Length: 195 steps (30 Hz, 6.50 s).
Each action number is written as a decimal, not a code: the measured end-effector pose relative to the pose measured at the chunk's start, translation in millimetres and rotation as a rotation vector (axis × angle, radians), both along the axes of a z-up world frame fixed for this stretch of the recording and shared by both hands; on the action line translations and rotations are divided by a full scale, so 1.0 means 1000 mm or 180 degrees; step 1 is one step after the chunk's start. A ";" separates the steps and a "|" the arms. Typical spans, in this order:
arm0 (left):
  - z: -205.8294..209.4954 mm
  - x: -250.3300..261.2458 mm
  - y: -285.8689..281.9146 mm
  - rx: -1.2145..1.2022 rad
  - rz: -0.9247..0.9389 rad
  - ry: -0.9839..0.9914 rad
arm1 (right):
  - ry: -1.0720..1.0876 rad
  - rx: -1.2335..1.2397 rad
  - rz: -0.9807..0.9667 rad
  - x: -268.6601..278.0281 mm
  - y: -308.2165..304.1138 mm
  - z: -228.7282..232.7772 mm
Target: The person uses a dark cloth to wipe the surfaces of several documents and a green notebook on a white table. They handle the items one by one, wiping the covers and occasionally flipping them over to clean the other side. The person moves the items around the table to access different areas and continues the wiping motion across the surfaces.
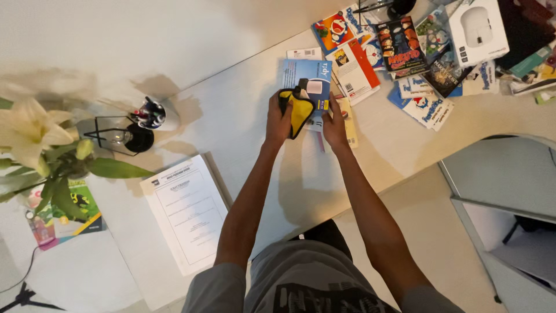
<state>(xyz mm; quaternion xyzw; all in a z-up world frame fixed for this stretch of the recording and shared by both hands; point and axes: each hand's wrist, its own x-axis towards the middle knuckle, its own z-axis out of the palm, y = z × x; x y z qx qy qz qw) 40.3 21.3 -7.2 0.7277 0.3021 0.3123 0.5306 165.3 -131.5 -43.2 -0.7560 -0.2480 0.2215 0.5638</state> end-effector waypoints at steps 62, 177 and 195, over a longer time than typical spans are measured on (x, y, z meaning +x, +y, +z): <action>0.091 0.088 -0.536 -0.0057 -0.3369 -0.0814 | -0.0015 0.1040 -0.2908 -0.070 -0.558 0.140; -0.104 1.036 -0.551 0.0110 -0.1176 -0.0291 | 0.1520 0.1408 -0.2164 0.978 -0.639 -0.100; -0.119 1.067 -0.701 -0.0374 -0.2716 0.0266 | -0.0076 0.0501 -0.3241 0.933 -0.743 -0.081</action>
